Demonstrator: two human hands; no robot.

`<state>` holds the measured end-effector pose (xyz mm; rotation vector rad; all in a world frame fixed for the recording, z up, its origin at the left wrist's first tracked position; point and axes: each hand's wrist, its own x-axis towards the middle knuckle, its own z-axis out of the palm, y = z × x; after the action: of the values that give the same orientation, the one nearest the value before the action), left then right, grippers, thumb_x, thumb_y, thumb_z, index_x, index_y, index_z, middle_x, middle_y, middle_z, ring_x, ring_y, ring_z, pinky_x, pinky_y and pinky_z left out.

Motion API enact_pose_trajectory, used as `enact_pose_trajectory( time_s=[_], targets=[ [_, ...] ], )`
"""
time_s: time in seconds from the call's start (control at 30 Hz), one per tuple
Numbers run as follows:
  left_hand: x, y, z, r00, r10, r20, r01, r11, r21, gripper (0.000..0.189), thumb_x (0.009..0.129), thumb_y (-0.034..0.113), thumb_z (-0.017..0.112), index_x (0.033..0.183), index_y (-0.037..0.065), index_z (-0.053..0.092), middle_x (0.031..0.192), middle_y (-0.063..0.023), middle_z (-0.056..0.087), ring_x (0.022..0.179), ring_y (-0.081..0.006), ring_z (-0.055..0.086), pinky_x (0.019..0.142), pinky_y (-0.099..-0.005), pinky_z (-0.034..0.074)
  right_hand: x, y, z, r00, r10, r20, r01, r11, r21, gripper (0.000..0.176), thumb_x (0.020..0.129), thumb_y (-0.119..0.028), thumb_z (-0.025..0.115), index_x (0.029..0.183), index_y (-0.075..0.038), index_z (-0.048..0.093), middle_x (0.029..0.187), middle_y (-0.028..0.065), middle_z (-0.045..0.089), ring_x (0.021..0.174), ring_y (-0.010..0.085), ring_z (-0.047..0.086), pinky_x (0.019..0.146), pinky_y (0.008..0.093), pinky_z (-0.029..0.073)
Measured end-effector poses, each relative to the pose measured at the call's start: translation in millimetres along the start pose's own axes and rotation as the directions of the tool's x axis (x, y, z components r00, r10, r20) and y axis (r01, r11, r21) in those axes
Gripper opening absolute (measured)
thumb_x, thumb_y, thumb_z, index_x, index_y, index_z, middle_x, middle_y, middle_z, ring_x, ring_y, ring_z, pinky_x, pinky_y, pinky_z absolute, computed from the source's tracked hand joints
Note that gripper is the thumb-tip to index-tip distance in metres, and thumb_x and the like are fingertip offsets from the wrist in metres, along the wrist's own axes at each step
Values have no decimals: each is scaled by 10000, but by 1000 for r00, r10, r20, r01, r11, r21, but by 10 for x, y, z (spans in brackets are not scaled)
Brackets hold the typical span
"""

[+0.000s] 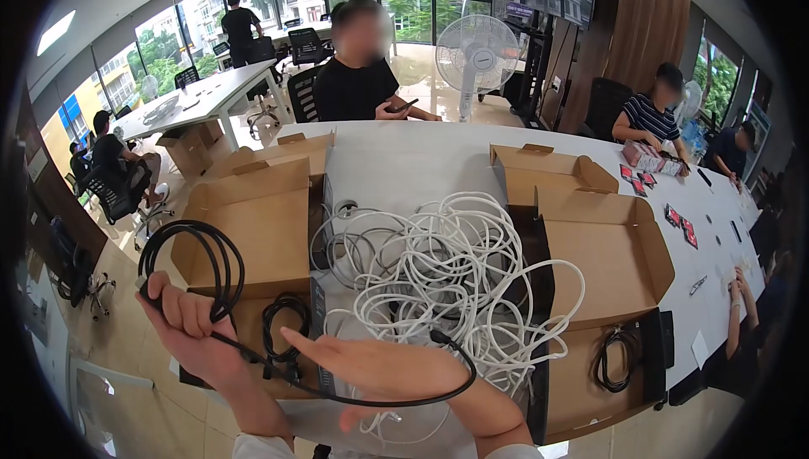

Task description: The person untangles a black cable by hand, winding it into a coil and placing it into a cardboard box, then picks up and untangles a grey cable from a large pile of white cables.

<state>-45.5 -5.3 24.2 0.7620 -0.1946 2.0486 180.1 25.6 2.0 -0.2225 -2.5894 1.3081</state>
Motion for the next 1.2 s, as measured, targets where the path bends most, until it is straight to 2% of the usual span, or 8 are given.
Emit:
enact_pose_trajectory(
  time_s=[0.07,0.2,0.27,0.4,0.53,0.77,0.97,1.2],
  targets=[
    [6,2,8,1000,6,-4,-6,1000,-6,256,1022,303,333,888,89,374,522,42,215,397,-38,150,375,-210,151,-40,-41,-60,989,-146,15,140,970,199,969,830,-410,650,1456,14,43,1147,188,491,972,328,561,765,365,477],
    [2,32,38,999,-7,-44,3,996,-90,273,1023,330,316,901,94,378,518,41,222,397,-44,137,377,-219,144,-36,-80,-157,919,-343,195,236,874,426,828,832,-497,626,1446,-92,246,1386,179,263,1233,339,329,995,459,246],
    [-3,54,36,998,-32,-53,23,987,-161,282,1024,344,307,907,97,380,516,42,229,396,-49,136,380,-227,139,-51,-4,-81,915,-401,-36,361,776,517,847,845,-508,599,1405,40,275,1115,156,550,935,268,590,774,335,477],
    [-7,45,25,996,-92,1,89,954,-286,204,1019,253,320,890,102,369,517,47,246,381,-36,183,361,-208,153,-106,-15,-86,917,-235,-321,392,672,629,517,900,-438,561,1051,52,622,918,102,626,730,168,609,689,290,491],
    [-50,-20,64,980,-198,25,191,892,-409,170,1009,211,331,874,113,364,498,52,267,360,-31,215,350,-199,157,-75,-83,-69,912,-12,-410,330,614,717,578,891,-497,540,832,63,668,726,154,610,553,145,516,461,236,395],
    [-130,-97,45,871,-486,68,468,781,-414,379,1004,462,242,856,132,354,453,67,238,318,-42,164,326,-223,123,-9,-1,-32,859,197,-473,258,632,730,644,932,-536,429,591,-13,587,597,55,534,501,85,407,420,223,283],
    [-116,-83,26,730,-663,164,682,700,-212,451,985,527,193,824,130,336,436,75,194,317,-50,129,321,-240,101,-102,-81,-154,808,378,-452,-81,831,550,558,971,-461,401,621,-46,529,575,-21,459,509,50,383,446,203,290],
    [-133,-124,-6,611,-787,80,791,611,-29,461,981,531,209,815,122,341,437,82,172,316,-62,109,320,-254,110,-149,-52,-217,698,440,-565,-125,852,509,162,933,-142,537,992,-43,424,756,2,511,606,45,481,543,186,430]
  ],
)
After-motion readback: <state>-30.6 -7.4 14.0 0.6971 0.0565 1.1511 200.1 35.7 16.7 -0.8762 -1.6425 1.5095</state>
